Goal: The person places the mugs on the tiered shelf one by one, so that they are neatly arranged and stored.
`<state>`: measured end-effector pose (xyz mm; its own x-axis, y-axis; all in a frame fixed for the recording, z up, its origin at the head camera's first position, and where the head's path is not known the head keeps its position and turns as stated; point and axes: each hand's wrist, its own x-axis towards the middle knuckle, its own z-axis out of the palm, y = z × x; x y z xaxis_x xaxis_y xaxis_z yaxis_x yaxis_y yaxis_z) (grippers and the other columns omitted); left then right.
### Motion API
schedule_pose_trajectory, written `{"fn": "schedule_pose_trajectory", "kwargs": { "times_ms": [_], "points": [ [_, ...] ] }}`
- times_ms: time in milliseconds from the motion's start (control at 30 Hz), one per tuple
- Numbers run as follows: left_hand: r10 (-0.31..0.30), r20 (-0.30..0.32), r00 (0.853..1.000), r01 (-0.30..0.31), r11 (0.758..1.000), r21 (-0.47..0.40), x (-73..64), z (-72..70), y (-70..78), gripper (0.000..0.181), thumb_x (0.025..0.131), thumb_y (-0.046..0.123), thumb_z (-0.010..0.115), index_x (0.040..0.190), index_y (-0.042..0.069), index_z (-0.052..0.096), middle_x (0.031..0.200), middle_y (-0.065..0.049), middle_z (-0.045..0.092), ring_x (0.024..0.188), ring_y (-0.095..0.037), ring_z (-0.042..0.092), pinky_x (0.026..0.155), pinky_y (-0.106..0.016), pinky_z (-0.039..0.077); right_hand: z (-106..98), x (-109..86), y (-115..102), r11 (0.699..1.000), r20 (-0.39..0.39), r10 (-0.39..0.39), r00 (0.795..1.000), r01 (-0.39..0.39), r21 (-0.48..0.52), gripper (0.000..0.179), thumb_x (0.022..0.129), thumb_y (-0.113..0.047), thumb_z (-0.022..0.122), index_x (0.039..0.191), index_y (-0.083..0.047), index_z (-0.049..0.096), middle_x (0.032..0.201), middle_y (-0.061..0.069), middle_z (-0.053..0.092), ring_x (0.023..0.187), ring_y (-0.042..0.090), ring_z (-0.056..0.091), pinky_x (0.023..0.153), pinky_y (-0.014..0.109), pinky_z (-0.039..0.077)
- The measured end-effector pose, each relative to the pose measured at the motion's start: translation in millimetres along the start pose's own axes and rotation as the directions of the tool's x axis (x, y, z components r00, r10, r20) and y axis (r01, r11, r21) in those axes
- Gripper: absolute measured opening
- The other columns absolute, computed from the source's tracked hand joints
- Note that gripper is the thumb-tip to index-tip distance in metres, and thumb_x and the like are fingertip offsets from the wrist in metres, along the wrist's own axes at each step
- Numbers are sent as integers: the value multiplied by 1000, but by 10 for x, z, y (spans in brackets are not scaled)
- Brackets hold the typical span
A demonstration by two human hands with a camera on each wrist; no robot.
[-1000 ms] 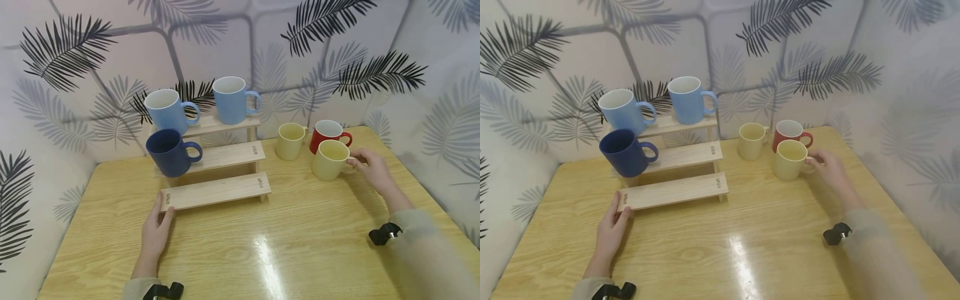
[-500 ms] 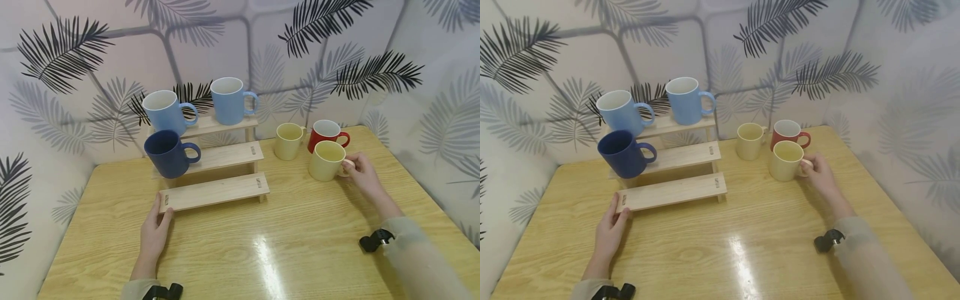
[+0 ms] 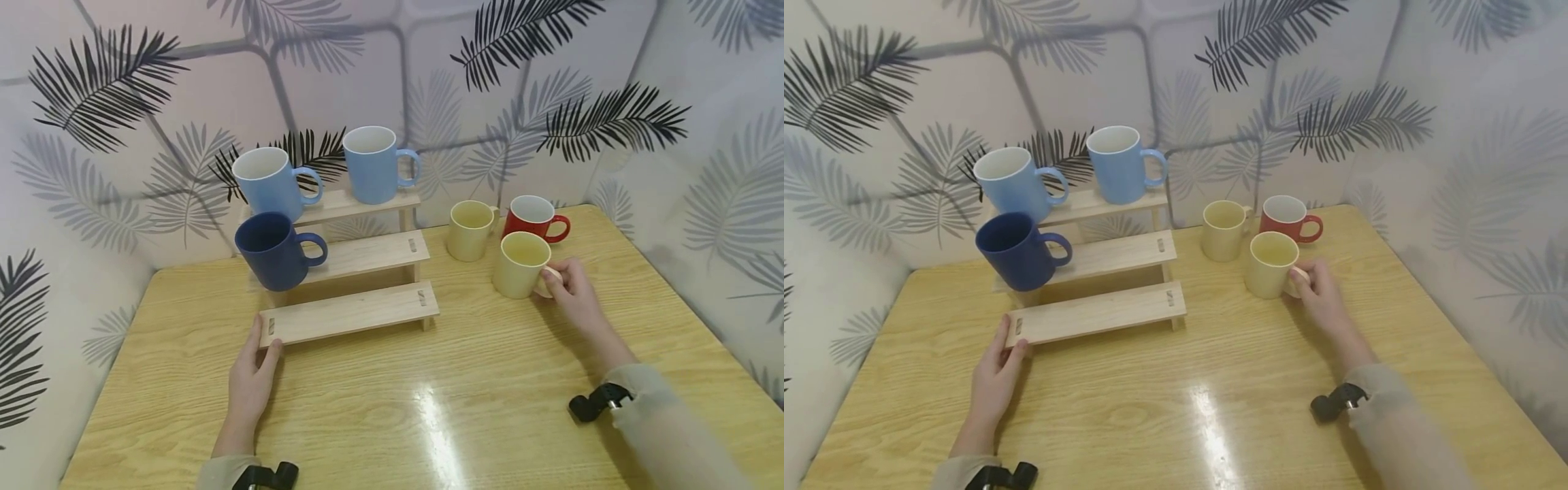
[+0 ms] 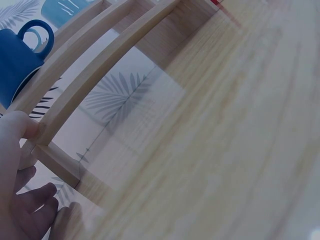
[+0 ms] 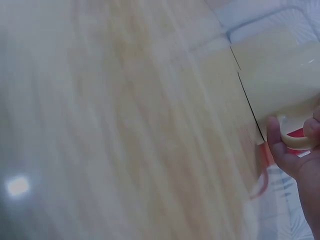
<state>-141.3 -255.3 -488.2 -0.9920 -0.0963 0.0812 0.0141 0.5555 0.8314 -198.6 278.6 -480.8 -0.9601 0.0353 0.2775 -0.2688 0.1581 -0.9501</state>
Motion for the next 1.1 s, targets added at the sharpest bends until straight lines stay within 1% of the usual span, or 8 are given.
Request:
{"fn": "schedule_pose_trajectory", "kwargs": {
  "times_ms": [233,367,533,633,733,800,900,1100],
  "points": [
    [8,-8,1000,-8,1000,-7,4,9,-6,66,99,42,48,154,20,18,156,-7,23,141,-29,24,111,-46,27,157,0,-67,989,-18,-24,1000,21,-144,28,101,-13,48,114,11,41,86,20,62,67,25,65,61,32,58],
    [14,-14,1000,-14,1000,-2,7,11,-20,66,99,41,48,154,19,19,155,-7,24,140,-30,25,111,-46,27,219,-3,-158,986,-10,-32,999,30,-166,24,100,-7,48,114,12,44,84,24,59,65,28,64,60,37,58],
    [10,-12,1000,-10,1000,-9,4,11,-23,66,99,42,48,154,19,18,156,-7,23,140,-29,24,111,-44,28,325,-44,-353,984,-16,-64,998,61,-165,19,97,2,50,110,15,46,82,18,57,63,18,62,57,34,58],
    [11,-13,1000,-12,1000,-6,5,11,-23,66,99,42,48,154,19,18,156,-7,23,140,-28,25,111,-44,28,385,-73,-471,979,-24,-85,996,79,-190,18,96,3,52,109,16,48,81,23,56,64,13,60,58,29,57],
    [13,-12,1000,-13,1000,-3,16,8,-20,66,99,42,48,154,20,18,156,-7,23,140,-28,25,111,-45,28,426,-89,-544,976,-37,-96,995,87,-200,17,95,5,53,107,15,50,84,27,55,64,15,61,59,26,57],
    [11,-9,1000,-11,1000,-3,21,5,-19,66,99,42,48,154,20,18,156,-7,23,140,-28,25,111,-45,28,453,-96,-574,977,-52,-102,993,90,-192,15,94,6,54,106,14,51,87,26,56,65,15,61,59,26,57],
    [9,-6,1000,-9,1000,-5,27,-1,-13,66,99,42,48,154,19,18,156,-7,22,141,-29,24,111,-45,27,492,-104,-606,984,-86,-118,989,105,-145,16,92,8,56,106,14,52,89,16,60,66,14,60,58,23,56],
    [4,-2,1000,-4,1000,0,33,-12,-5,67,99,42,48,154,19,18,156,-7,22,141,-29,23,112,-46,25,576,-87,-664,991,-182,-107,977,120,61,20,89,9,60,106,13,51,79,4,64,58,11,61,57,20,54]
  ]
}}
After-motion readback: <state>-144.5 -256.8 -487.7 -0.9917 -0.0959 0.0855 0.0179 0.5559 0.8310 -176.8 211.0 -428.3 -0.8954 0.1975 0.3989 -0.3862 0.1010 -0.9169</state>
